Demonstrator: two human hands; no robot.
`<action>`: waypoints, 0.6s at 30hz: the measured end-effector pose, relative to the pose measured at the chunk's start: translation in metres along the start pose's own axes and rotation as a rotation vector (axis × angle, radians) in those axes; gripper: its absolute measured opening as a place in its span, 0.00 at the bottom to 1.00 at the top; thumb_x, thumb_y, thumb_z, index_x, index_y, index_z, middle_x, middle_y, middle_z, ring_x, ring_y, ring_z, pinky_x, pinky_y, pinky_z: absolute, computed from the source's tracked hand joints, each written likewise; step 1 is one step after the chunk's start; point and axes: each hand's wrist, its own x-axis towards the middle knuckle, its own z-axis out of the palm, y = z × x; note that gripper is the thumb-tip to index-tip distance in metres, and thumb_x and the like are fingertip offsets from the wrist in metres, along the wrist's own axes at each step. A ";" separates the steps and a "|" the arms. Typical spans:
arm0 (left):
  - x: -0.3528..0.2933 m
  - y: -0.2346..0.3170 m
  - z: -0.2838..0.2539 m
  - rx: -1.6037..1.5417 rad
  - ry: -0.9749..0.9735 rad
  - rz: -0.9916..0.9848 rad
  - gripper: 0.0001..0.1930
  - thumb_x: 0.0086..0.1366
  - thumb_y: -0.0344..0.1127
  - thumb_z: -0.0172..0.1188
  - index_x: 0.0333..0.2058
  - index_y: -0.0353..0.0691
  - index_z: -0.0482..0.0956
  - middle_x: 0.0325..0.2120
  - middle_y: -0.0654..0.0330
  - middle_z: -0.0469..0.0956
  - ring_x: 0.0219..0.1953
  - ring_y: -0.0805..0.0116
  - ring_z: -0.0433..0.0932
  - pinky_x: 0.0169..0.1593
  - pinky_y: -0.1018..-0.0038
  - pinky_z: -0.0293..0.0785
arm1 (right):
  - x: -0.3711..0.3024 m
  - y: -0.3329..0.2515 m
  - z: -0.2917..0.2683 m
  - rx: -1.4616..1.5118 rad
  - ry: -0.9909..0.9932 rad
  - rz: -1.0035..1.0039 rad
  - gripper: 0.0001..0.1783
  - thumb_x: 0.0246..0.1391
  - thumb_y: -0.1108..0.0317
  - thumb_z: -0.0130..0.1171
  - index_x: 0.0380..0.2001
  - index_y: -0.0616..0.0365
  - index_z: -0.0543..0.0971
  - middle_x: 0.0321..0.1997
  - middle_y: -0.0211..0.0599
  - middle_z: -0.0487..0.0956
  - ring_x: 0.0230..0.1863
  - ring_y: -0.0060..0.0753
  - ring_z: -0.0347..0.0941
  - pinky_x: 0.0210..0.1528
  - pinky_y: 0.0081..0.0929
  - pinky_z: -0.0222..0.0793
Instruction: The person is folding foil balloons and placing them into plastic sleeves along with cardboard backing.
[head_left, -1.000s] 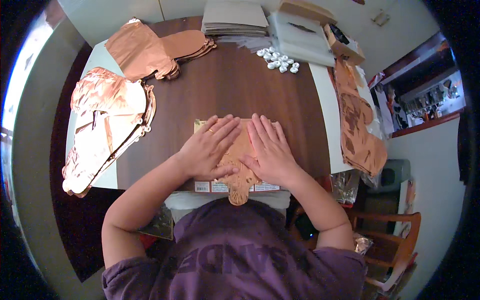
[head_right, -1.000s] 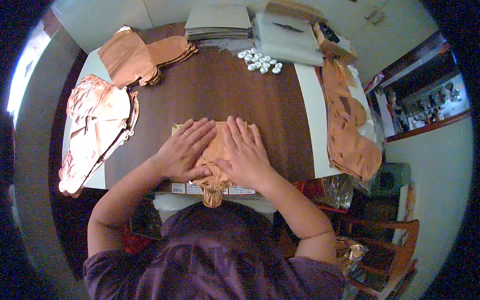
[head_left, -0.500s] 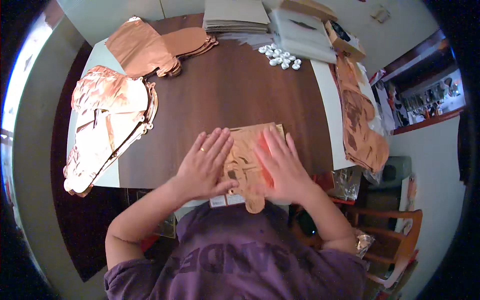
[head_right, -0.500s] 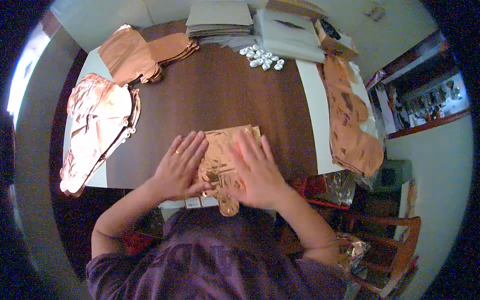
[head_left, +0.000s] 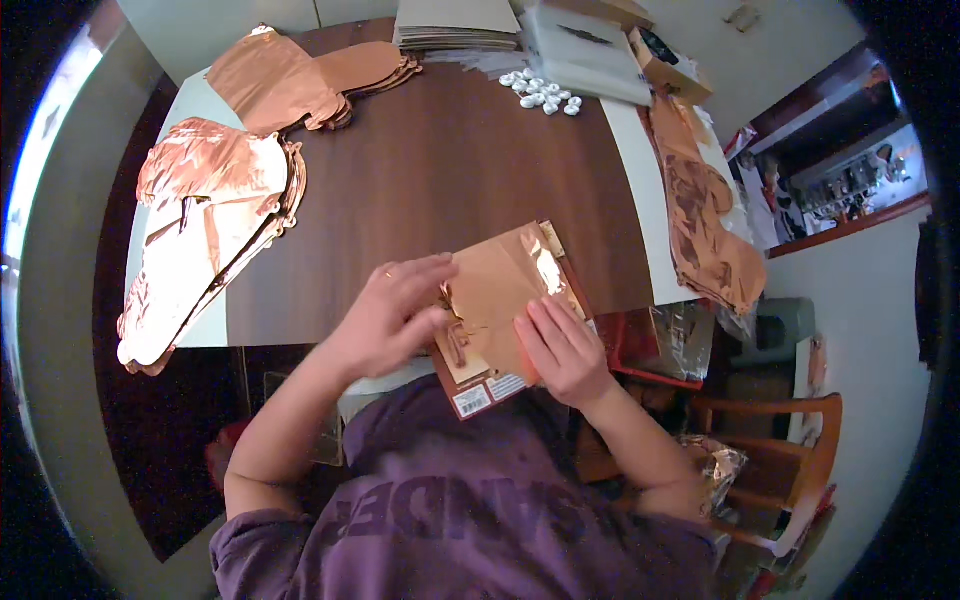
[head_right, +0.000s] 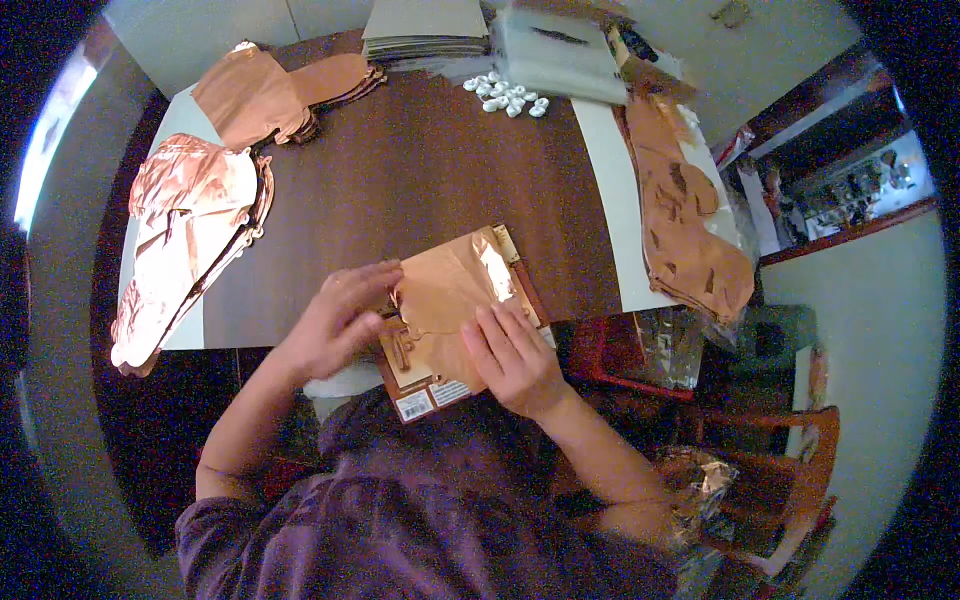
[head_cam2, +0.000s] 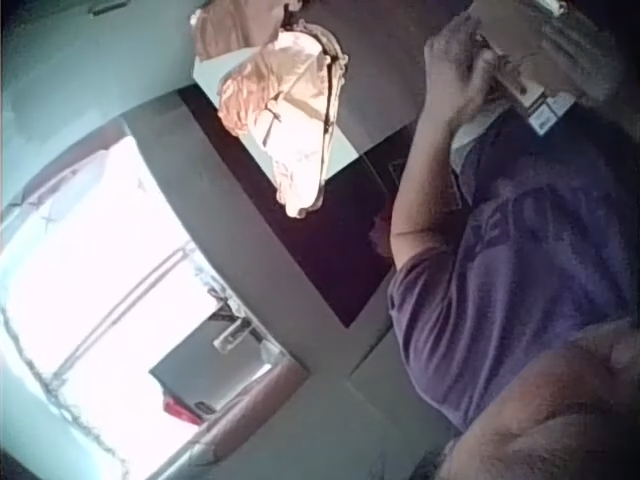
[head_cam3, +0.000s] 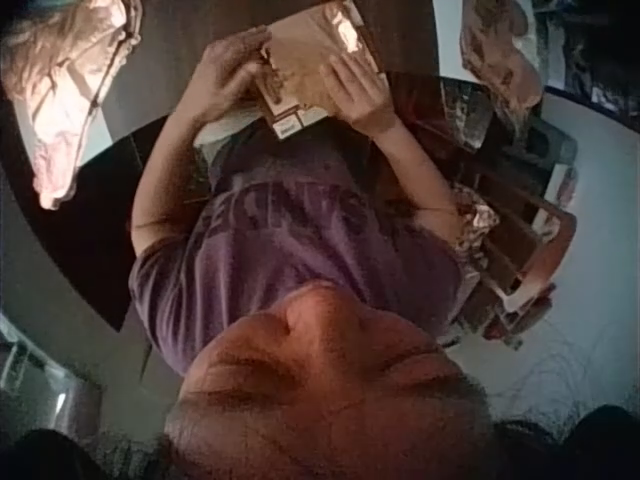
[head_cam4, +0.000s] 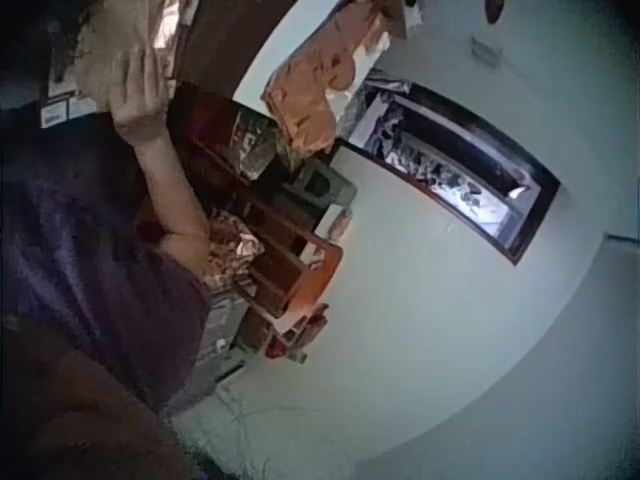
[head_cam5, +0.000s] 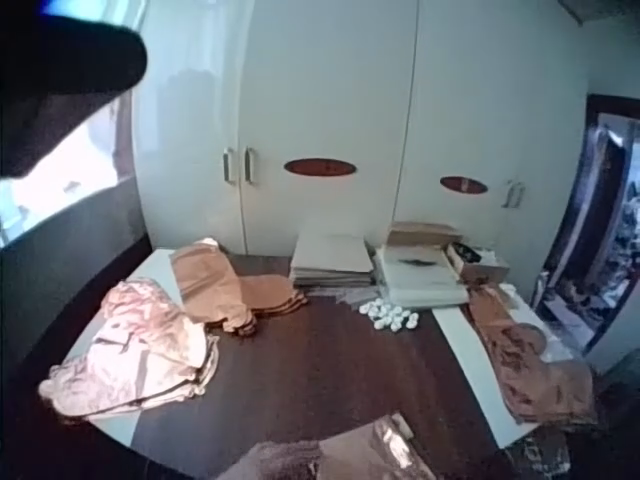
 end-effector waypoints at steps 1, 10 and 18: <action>0.000 -0.001 -0.005 -0.222 0.040 -0.055 0.28 0.69 0.50 0.49 0.57 0.31 0.70 0.57 0.46 0.70 0.61 0.50 0.68 0.65 0.59 0.59 | 0.002 0.001 -0.009 -0.007 0.004 -0.002 0.18 0.57 0.68 0.55 0.49 0.62 0.78 0.52 0.50 0.78 0.54 0.51 0.75 0.59 0.46 0.72; 0.018 0.028 -0.005 -0.228 0.489 -0.025 0.22 0.63 0.36 0.59 0.55 0.34 0.72 0.55 0.51 0.72 0.59 0.58 0.70 0.62 0.66 0.64 | 0.009 0.006 -0.018 1.650 0.721 1.542 0.17 0.54 0.77 0.61 0.48 0.59 0.74 0.41 0.36 0.79 0.41 0.30 0.77 0.43 0.29 0.74; 0.029 0.038 0.043 0.536 0.218 0.143 0.39 0.60 0.55 0.57 0.62 0.32 0.62 0.62 0.41 0.62 0.66 0.40 0.57 0.67 0.49 0.51 | 0.049 -0.034 0.011 1.855 0.730 1.517 0.30 0.54 0.78 0.60 0.61 0.58 0.66 0.59 0.37 0.72 0.59 0.39 0.70 0.62 0.40 0.67</action>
